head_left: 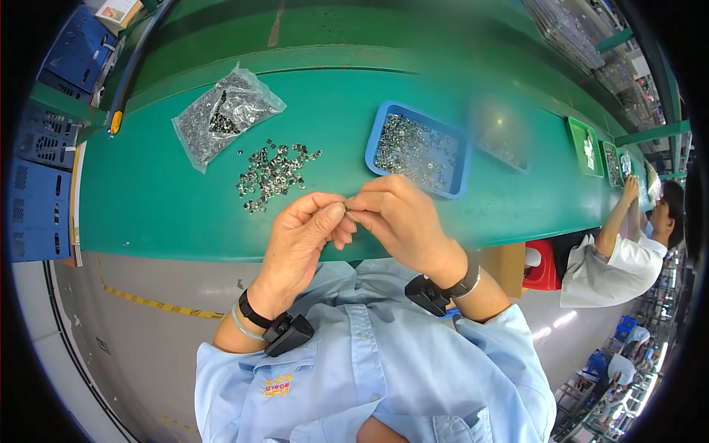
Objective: The person picks up a small component from the green surface and joins it with another piece by hand, then places the assembled unit into a blue tray.
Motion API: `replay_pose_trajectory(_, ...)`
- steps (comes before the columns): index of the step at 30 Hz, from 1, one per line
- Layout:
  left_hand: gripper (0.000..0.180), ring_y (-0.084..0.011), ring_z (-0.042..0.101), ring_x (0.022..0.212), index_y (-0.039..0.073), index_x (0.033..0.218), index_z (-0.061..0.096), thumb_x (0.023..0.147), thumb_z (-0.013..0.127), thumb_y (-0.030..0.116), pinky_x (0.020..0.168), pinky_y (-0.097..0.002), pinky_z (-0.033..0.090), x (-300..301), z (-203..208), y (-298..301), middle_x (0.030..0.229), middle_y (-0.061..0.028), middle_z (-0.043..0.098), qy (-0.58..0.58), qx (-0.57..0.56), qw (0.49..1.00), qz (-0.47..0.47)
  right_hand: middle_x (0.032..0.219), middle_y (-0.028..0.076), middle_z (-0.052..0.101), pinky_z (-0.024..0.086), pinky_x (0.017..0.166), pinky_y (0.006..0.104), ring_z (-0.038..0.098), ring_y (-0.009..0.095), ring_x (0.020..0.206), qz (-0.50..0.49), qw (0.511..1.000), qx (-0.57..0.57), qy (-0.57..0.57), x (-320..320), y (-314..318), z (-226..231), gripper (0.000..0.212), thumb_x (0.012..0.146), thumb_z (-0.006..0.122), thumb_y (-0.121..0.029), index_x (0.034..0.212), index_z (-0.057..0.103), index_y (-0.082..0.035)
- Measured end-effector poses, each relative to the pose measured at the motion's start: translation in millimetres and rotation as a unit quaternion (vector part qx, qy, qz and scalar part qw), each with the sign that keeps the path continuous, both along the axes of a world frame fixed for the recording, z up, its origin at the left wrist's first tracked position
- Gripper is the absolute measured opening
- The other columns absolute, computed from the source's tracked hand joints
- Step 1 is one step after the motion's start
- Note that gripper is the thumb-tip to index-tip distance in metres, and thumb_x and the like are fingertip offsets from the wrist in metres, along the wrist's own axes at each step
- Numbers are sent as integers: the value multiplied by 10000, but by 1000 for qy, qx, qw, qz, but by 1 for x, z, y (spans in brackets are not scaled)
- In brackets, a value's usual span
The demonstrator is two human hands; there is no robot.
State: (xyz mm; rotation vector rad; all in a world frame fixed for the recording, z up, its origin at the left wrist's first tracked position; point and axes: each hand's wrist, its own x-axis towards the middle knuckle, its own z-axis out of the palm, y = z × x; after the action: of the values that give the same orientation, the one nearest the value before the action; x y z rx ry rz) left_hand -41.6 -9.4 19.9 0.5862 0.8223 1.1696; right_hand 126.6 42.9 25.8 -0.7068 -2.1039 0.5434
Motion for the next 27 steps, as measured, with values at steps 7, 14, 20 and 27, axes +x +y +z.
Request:
replay_pose_trajectory(7,177,-103,567,690,11,993,596,920,564,168,615,-230,456,8,2,-2,801,-58,626,-10,0,1000,3,850,52,594,467,617,322,582,225,751,-2,1000,9,14,6,-3,-1,210,708,718,-48,889,618,-79)
replay_pose_trajectory(14,147,-106,562,677,27,935,576,913,576,172,614,-236,445,9,-5,-2,778,-49,616,-34,25,999,-5,829,61,600,471,578,311,587,224,710,-12,999,8,38,5,-9,-6,213,693,723,-20,878,627,-66)
replay_pose_trajectory(20,134,-112,551,658,42,916,562,905,588,174,614,-243,443,15,-9,-5,774,-55,615,-100,23,995,-6,829,65,600,471,569,313,588,222,705,-16,997,-9,77,5,-16,-12,212,689,718,-16,873,622,-58)
replay_pose_trajectory(27,131,-127,545,645,43,924,556,902,591,168,600,-251,442,17,-10,1,758,-60,609,-105,9,994,-25,837,74,607,484,589,314,601,230,731,-24,996,-37,74,13,-13,-12,204,699,718,-5,874,625,-55)
